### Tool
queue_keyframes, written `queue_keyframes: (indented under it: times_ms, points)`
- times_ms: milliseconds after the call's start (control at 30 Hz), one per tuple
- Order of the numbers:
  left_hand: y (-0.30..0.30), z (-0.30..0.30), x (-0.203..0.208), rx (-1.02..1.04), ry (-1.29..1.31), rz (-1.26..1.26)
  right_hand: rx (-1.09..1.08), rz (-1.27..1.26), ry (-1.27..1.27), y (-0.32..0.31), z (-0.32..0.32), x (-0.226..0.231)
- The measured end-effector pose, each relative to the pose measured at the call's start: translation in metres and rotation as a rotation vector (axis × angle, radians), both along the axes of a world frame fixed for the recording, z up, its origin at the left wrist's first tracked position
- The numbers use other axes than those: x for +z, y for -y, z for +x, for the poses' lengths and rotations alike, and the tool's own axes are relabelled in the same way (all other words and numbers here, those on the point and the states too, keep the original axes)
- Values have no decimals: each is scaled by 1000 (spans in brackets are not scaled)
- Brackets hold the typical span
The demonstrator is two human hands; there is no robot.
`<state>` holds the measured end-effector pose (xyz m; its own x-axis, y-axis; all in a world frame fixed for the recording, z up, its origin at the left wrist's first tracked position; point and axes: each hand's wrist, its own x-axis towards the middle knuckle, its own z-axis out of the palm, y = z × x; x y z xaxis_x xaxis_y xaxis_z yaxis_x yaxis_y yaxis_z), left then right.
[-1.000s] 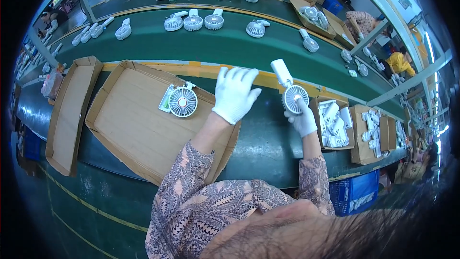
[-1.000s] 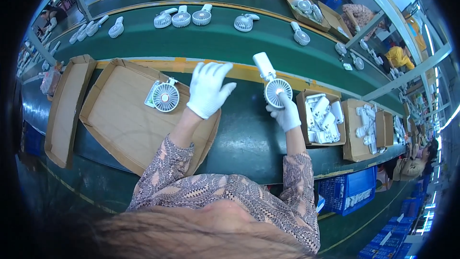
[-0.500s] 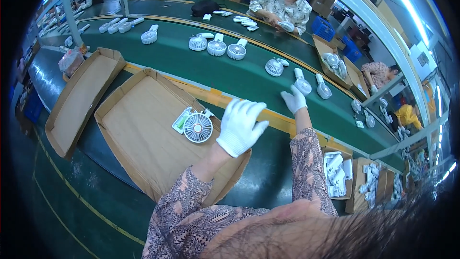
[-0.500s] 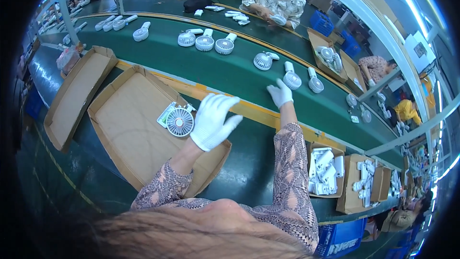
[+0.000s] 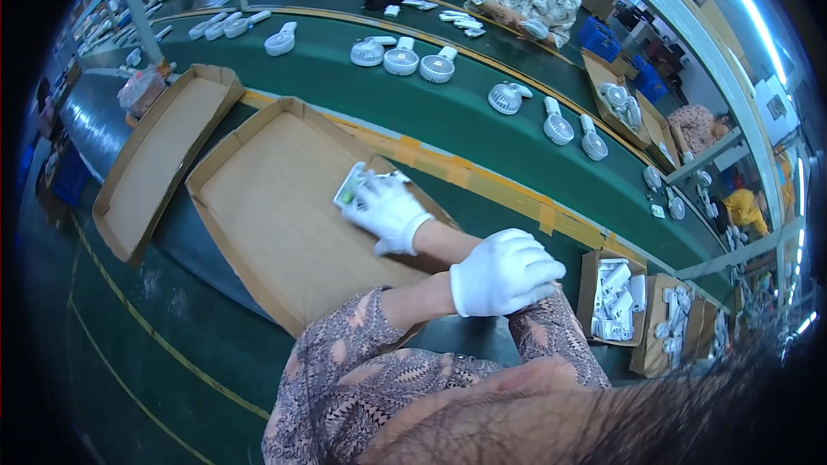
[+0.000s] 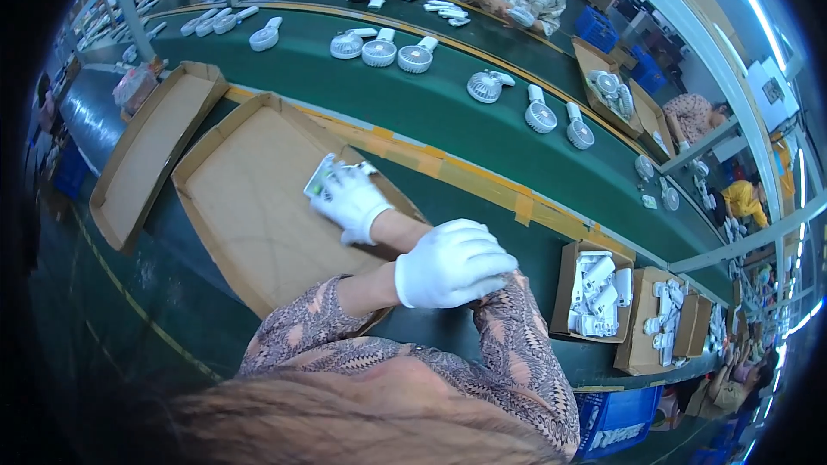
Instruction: The person assembles portable electric fans by connecting internal wiring and batteries to the fan heads, fitting handle casings onto the assemblies by hand, and placing components and fans into cardboard boxes.
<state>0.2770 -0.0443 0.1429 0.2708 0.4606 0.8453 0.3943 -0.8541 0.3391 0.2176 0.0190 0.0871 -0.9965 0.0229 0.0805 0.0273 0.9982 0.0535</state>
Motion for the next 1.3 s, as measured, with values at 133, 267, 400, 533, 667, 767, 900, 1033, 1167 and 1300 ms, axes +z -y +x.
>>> queue_keyframes:
  times_ms: [133,267,400,533,667,767,900,1033,1167,1300]
  points:
    - [2,2,0,-2,14,2,-224,-47,-16,-16,12,9]
    - [5,0,4,24,17,-10,-270,-256,-127,-28,21,13]
    - [4,0,5,158,119,3,-340,-1364,-794,-56,67,38]
    - [-7,-14,8,460,250,119,-106,-2048,-978,-77,134,48]
    - [-23,-19,-8,623,250,50,73,-2027,-1058,-39,171,89]
    - [-34,-7,-22,599,224,-37,104,-2151,-1136,-22,193,93]
    - [-35,8,-29,180,288,-647,223,-2301,-1240,-17,210,89]
    - [-38,22,-48,-337,464,-1021,258,-2292,-1345,-16,217,87]
    - [-36,37,-61,-918,846,-1285,230,-2170,-1454,-36,235,73]
    - [-28,51,-68,-1329,1212,-1546,271,-2036,-1684,-40,239,74]
